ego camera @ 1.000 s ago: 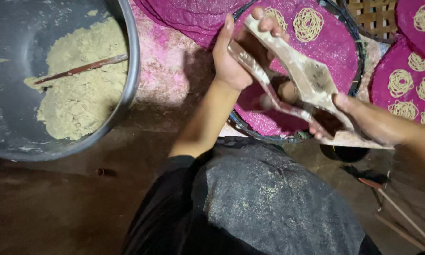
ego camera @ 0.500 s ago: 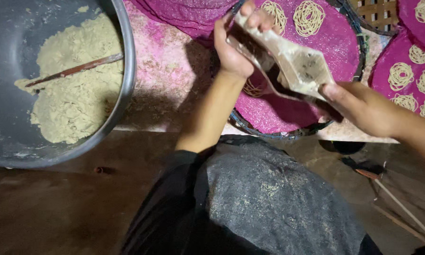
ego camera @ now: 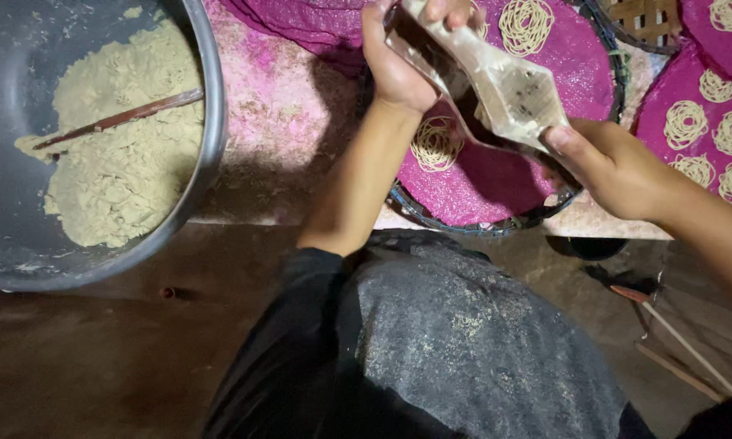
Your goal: The person scoops dough from a large basin into a handheld wooden press, squeezes the press to extrude strands of dough in a circular nest onto a pink tray, and repeats the cycle, filling trays with dough nests.
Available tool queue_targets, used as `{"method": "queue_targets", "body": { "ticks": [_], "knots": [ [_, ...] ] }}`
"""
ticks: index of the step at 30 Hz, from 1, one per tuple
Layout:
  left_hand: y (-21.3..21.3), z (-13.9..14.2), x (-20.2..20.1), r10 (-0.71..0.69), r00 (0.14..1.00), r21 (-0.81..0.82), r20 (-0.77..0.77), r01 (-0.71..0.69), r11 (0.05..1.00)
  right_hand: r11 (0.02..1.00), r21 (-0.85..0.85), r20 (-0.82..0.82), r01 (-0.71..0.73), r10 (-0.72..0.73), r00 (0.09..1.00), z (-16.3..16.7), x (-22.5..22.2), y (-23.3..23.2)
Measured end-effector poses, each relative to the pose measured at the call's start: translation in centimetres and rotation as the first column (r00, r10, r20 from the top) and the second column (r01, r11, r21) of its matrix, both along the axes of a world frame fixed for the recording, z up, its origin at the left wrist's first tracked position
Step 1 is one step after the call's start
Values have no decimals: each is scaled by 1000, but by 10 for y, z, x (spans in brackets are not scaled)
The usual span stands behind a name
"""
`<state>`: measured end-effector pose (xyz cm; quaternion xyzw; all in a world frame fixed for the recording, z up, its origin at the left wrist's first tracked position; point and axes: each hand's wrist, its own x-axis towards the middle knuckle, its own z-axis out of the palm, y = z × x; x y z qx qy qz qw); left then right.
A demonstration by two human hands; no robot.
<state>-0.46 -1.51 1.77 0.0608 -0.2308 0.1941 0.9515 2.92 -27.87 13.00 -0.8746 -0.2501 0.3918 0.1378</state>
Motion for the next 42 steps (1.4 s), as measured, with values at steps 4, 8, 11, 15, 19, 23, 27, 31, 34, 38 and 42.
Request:
{"method": "queue_targets", "body": {
  "ticks": [4, 8, 11, 15, 19, 23, 27, 31, 34, 38, 42],
  "knots": [
    [20, -3, 6, -91, 946, 2, -312, 96, 995, 979, 190, -160, 77, -47, 986, -18, 2, 0],
    [25, -37, -9, -67, 515, 159, -855, 382, 910, 894, 396, -341, 210, -69, 937, -28, 2, -11],
    [14, -72, -25, 199, 472, 491, -859, 649, 581, 881, 390, -360, 269, -123, 925, -33, 2, -17],
    [13, -87, -52, 442, 727, 849, -526, 421, 319, 862, 438, -285, 255, -135, 949, -42, 3, -21],
    [20, -63, -90, 579, 712, 887, -398, 460, 44, 877, 428, -187, 219, -151, 971, -48, 12, -41],
    [22, -18, -85, 428, 736, 823, -525, 310, 477, 855, 479, -221, 198, -100, 970, -52, 21, -69],
    [25, 23, -37, -512, 661, -414, -549, 317, 853, 928, 272, -631, 256, -29, 775, -59, 22, -73],
    [0, 31, 22, -271, 962, 144, 23, 265, 953, 939, 170, -656, 298, -118, 746, -36, 39, -62],
    [-9, 17, 62, -162, 985, 27, -60, 164, 986, 989, 69, -287, 130, -106, 952, -13, 62, -46],
    [6, -2, 93, -137, 983, 4, -126, 139, 990, 993, 26, -30, 117, -116, 993, -10, 66, -14],
    [7, -10, 93, -110, 980, 29, -167, 117, 993, 987, 48, -60, 155, -152, 987, -7, 54, 1]
  ]
}}
